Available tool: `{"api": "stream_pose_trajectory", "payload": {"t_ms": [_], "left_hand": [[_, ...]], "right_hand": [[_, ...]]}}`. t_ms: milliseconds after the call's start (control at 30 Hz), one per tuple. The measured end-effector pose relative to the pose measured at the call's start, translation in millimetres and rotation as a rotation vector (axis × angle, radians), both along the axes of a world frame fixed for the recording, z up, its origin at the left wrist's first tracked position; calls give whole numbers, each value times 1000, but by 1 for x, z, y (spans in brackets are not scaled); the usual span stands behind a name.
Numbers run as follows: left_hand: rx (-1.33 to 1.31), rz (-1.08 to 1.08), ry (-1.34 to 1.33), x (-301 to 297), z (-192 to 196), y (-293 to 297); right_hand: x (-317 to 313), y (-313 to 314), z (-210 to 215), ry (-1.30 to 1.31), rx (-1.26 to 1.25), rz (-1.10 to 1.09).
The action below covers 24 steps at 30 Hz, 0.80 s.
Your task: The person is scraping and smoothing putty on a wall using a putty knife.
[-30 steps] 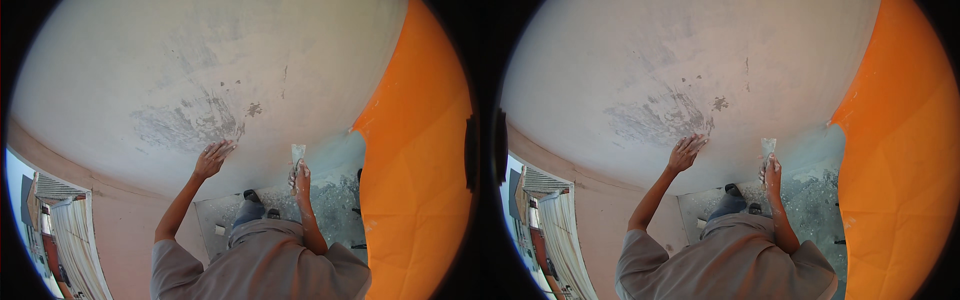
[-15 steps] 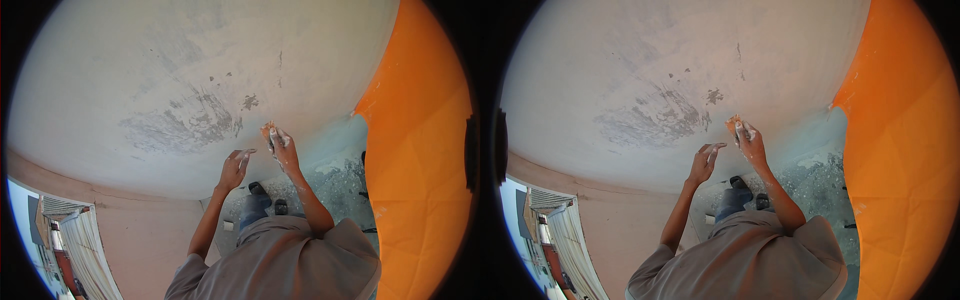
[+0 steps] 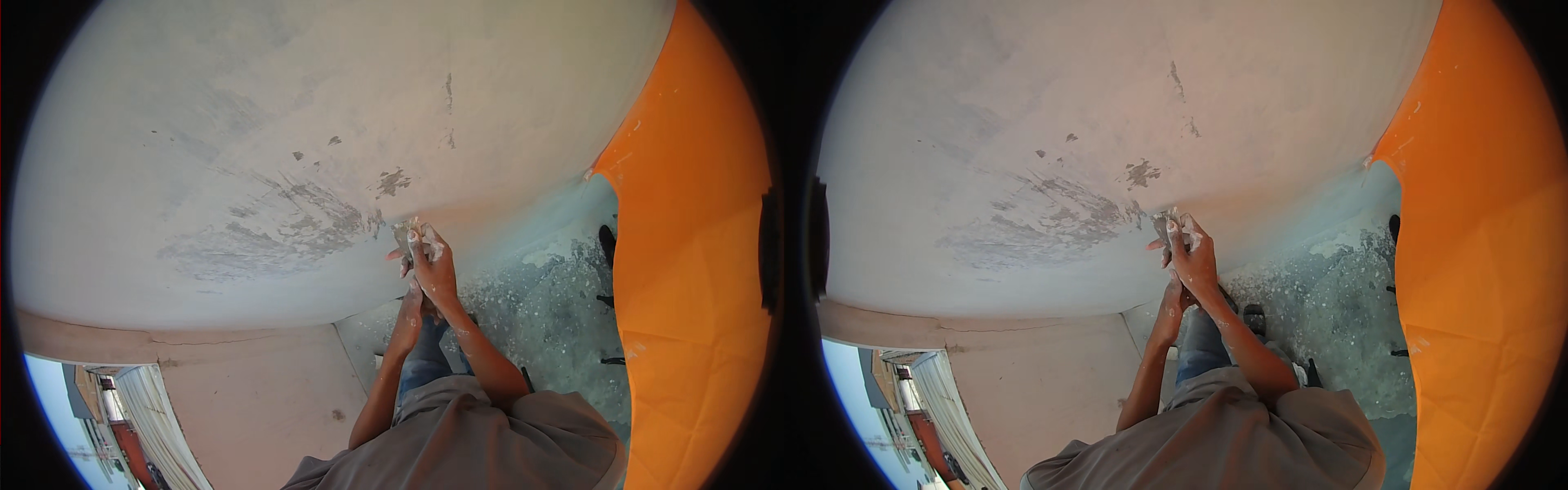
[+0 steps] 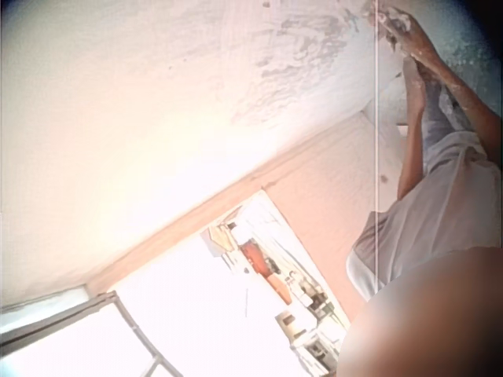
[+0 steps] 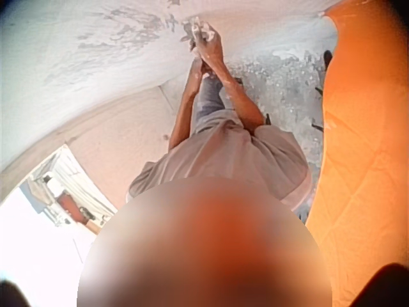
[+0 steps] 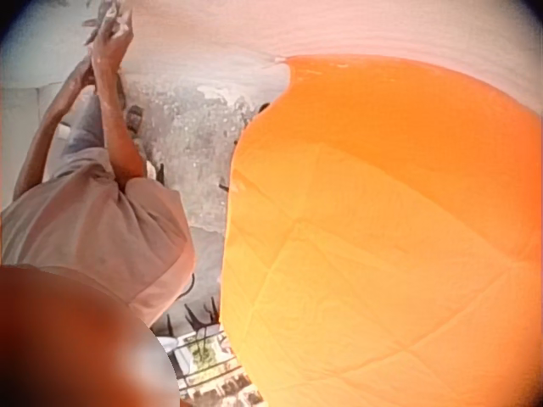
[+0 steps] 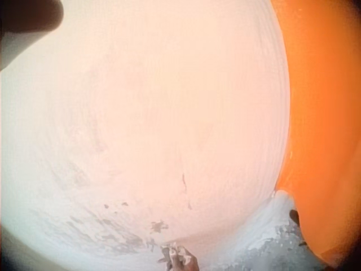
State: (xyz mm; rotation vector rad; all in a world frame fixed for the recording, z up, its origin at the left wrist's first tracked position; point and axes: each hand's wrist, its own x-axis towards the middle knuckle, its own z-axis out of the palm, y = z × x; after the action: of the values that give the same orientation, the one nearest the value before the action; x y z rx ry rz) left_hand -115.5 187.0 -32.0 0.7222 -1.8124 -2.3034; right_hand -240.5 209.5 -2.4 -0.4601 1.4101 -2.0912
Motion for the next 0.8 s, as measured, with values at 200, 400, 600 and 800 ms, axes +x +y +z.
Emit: {"api": "stream_pose_trajectory", "payload": {"t_ms": [200, 400, 600, 800], "left_hand": [[-557, 177, -98, -13, -2, -16], [-921, 156, -309, -15, 37, -34], [-900, 156, -272, -14, 25, -47], [-772, 167, -206, -30, 30, -32]], "right_hand": [[4, -24, -12, -128, -152, -62], [12, -31, -15, -366, -245, 7], [13, -40, -11, -435, -285, -19], [-7, -26, 9, -373, -246, -28]]}}
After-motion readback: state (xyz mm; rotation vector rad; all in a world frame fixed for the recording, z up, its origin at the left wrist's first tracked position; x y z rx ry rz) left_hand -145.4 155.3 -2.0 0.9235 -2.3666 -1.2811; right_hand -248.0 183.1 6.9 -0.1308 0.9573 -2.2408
